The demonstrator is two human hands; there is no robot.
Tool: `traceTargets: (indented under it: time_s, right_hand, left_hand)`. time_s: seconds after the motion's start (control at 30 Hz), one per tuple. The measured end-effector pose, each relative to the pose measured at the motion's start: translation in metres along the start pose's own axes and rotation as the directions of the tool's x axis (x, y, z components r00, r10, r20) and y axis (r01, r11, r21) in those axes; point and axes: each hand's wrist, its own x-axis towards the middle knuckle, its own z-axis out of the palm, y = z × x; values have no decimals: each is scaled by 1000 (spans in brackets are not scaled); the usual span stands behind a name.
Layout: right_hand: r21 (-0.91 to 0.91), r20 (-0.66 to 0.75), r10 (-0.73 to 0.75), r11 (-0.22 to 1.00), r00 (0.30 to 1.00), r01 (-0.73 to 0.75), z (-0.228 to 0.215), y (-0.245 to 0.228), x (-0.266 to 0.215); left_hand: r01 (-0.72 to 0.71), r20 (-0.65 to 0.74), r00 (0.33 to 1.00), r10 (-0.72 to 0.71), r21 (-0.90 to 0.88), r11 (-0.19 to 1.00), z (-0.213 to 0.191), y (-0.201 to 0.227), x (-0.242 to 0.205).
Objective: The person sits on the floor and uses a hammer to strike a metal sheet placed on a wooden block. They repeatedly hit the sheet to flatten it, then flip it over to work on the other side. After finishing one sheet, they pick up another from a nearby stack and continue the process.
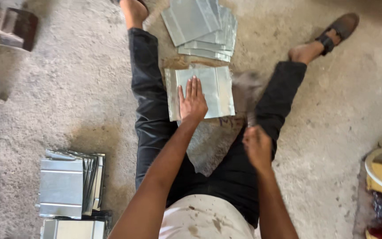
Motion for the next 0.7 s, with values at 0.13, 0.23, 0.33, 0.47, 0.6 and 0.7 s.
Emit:
traceTargets:
  time_s: [0.13, 0.23, 0.33, 0.47, 0.6, 0.7]
  right_hand:
    - [183, -132, -433, 874, 892, 451, -46, -84, -20]
    - [326, -389, -636, 582, 666, 745, -50, -108, -26]
    - [159, -478, -754, 431, 451, 888, -33, -69, -7]
    - [-504, -4, -756, 567, 655, 651, 18, 33, 2]
    - [-261, 74, -3, 965, 997, 22, 18, 43, 10]
    - [100, 10, 21, 995, 1000, -22, -1, -9, -3]
  left_hand:
    - [-14, -50, 999, 13, -22, 1000, -4, -2, 3]
    - [-15, -62, 998, 16, 2, 1000, -4, -6, 3]
    - [-9, -26, 1000, 9, -11, 1000, -2, -1, -5]
    - [-26, -49, 998, 28, 28, 999, -7, -2, 4]
    - [-12, -7, 1000, 12, -20, 1000, -11, 2, 5]
    - [-17, -26, 1000, 16, -6, 1000, -10, -1, 1]
